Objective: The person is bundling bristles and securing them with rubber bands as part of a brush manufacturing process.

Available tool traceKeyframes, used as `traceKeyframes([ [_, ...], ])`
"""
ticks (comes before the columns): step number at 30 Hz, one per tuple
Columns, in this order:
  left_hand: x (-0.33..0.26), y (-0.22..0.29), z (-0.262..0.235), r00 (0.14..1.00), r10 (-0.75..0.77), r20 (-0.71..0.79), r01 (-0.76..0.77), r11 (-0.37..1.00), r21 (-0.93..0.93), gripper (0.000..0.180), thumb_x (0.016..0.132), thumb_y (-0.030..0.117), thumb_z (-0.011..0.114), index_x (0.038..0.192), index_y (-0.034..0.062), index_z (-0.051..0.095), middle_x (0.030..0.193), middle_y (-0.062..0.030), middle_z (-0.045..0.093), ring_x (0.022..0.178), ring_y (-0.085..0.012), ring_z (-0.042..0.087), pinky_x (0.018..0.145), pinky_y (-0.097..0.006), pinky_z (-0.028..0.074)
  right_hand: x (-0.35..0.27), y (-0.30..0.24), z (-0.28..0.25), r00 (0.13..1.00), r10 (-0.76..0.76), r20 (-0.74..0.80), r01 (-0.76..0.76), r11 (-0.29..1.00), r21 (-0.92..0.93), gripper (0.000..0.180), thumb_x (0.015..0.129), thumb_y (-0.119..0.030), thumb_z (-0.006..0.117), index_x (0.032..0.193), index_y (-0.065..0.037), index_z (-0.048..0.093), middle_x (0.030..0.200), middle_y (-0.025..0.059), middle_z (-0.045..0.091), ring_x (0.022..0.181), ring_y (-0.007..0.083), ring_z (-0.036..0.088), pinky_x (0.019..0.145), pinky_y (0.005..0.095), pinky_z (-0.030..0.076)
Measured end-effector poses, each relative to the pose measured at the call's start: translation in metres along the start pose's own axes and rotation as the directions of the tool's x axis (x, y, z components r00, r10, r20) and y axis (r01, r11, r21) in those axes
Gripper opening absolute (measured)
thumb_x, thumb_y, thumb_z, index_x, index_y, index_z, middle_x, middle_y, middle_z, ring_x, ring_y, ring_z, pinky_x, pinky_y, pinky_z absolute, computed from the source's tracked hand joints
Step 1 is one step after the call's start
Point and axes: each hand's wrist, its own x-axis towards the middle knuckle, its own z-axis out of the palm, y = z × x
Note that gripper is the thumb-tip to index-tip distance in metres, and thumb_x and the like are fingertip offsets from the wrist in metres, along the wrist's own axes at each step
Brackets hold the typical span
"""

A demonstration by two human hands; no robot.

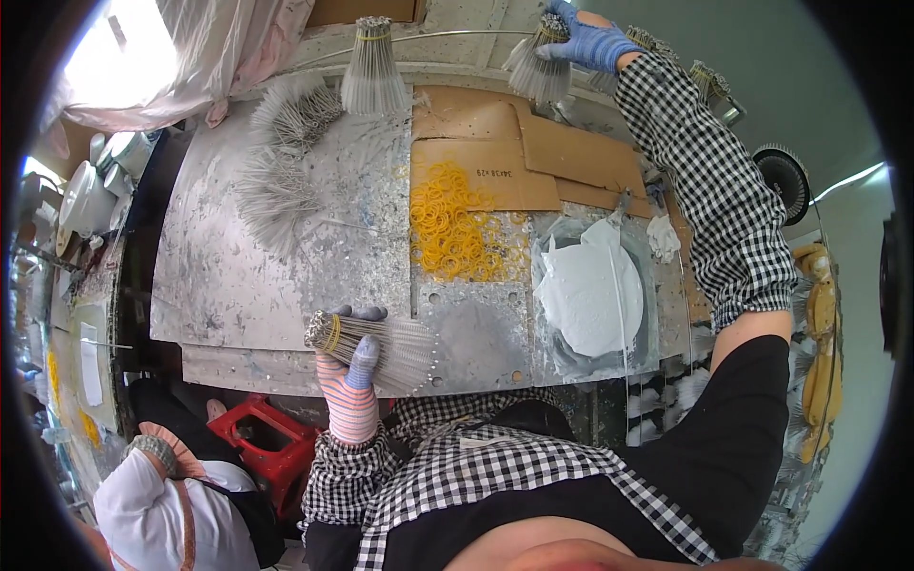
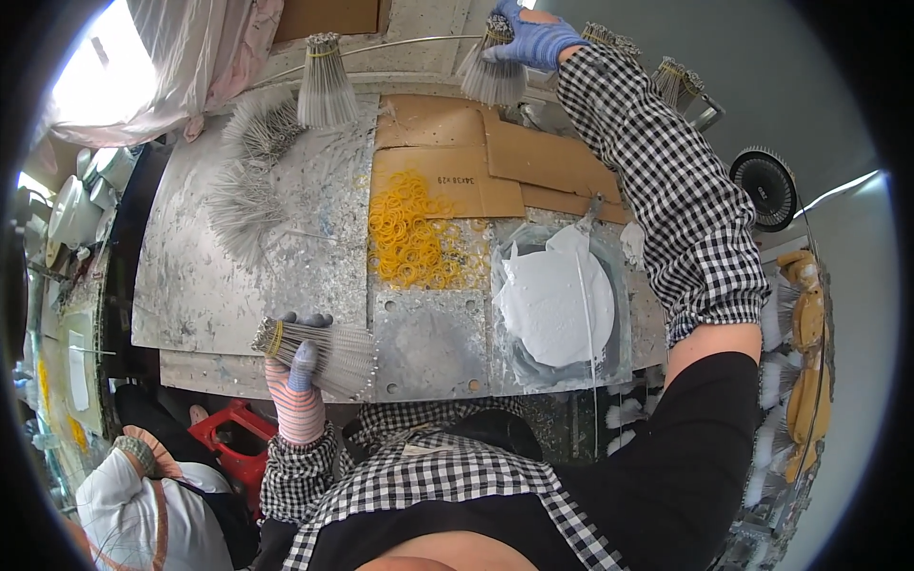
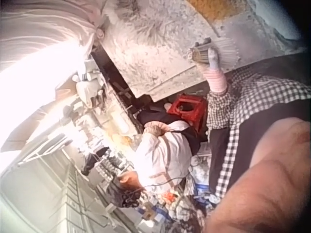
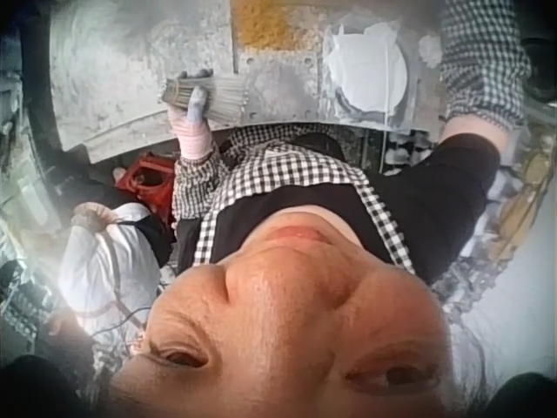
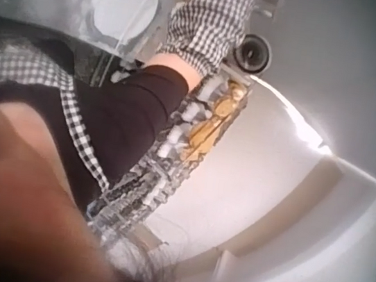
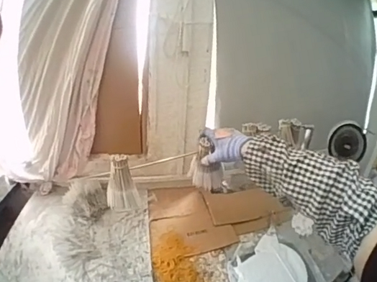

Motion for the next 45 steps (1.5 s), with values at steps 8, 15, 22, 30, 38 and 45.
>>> traceKeyframes([
  [8, 0.014, 0.013, -0.012, 0.995, 0.000, 0.095, -0.004, 0.999, 0.040, 0.051, 0.090, 0.007, 0.071, 0.136, 0.0018, 0.049, 0.120, -0.0130, 0.065, 0.116, -0.0262, 0.062, 0.108, -0.044, 0.045, 0.021, -0.099, 0.029, 0.945, -0.241, -0.222, 0.202, 0.962, -0.185, 0.089, 0.077, -0.060, 0.074, 0.149, -0.019, 0.042, 0.135, 0.0155, 0.062, 0.124, 0.0317, 0.061, 0.107, 0.0487, 0.044],
  [15, 0.009, 0.027, -0.014, 0.993, -0.046, 0.109, 0.039, 0.997, 0.062, 0.052, 0.091, 0.011, 0.074, 0.136, 0.0077, 0.048, 0.120, -0.0093, 0.066, 0.115, -0.0202, 0.061, 0.104, -0.036, 0.046, 0.103, -0.177, 0.081, 0.956, -0.262, -0.128, 0.273, 0.959, 0.073, 0.080, 0.077, -0.056, 0.075, 0.142, -0.018, 0.048, 0.135, 0.0176, 0.061, 0.121, 0.0339, 0.062, 0.104, 0.0421, 0.049],
  [22, 0.062, 0.072, -0.029, 0.988, 0.080, 0.134, -0.110, 0.966, 0.233, 0.047, 0.093, 0.014, 0.068, 0.135, 0.0064, 0.049, 0.116, -0.0078, 0.063, 0.111, -0.0193, 0.060, 0.100, -0.036, 0.048, 0.090, -0.154, 0.094, 0.944, -0.322, -0.065, 0.329, 0.931, 0.162, 0.077, 0.075, -0.049, 0.079, 0.138, -0.015, 0.050, 0.124, 0.0168, 0.067, 0.112, 0.0348, 0.066, 0.097, 0.0436, 0.053],
  [30, 0.172, 0.103, -0.011, 0.937, 0.095, 0.335, -0.267, 0.813, 0.518, 0.048, 0.093, 0.020, 0.070, 0.132, 0.0017, 0.049, 0.113, -0.0089, 0.065, 0.104, -0.0182, 0.062, 0.092, -0.033, 0.052, 0.052, -0.116, 0.072, 0.942, -0.309, -0.131, 0.331, 0.920, 0.211, 0.064, 0.079, -0.042, 0.077, 0.134, -0.021, 0.051, 0.124, 0.0153, 0.067, 0.111, 0.0345, 0.067, 0.097, 0.0436, 0.052],
  [38, 0.325, 0.100, -0.008, 0.922, 0.301, 0.243, -0.381, 0.813, 0.439, 0.052, 0.090, 0.025, 0.074, 0.129, -0.0008, 0.050, 0.110, -0.0087, 0.068, 0.098, -0.0165, 0.063, 0.087, -0.031, 0.052, 0.028, -0.107, 0.049, 0.958, -0.271, -0.097, 0.287, 0.929, 0.233, 0.058, 0.082, -0.037, 0.076, 0.131, -0.019, 0.051, 0.118, 0.0146, 0.070, 0.109, 0.0336, 0.067, 0.097, 0.0427, 0.052],
  [45, 0.347, 0.070, 0.027, 0.877, 0.288, 0.384, -0.442, 0.795, 0.415, 0.054, 0.091, 0.025, 0.075, 0.131, -0.0013, 0.049, 0.113, -0.0119, 0.070, 0.102, -0.0180, 0.063, 0.089, -0.032, 0.051, 0.014, -0.111, 0.057, 0.959, -0.251, -0.131, 0.279, 0.914, 0.294, 0.052, 0.083, -0.032, 0.077, 0.129, -0.019, 0.055, 0.118, 0.0120, 0.070, 0.111, 0.0314, 0.067, 0.098, 0.0417, 0.052],
])
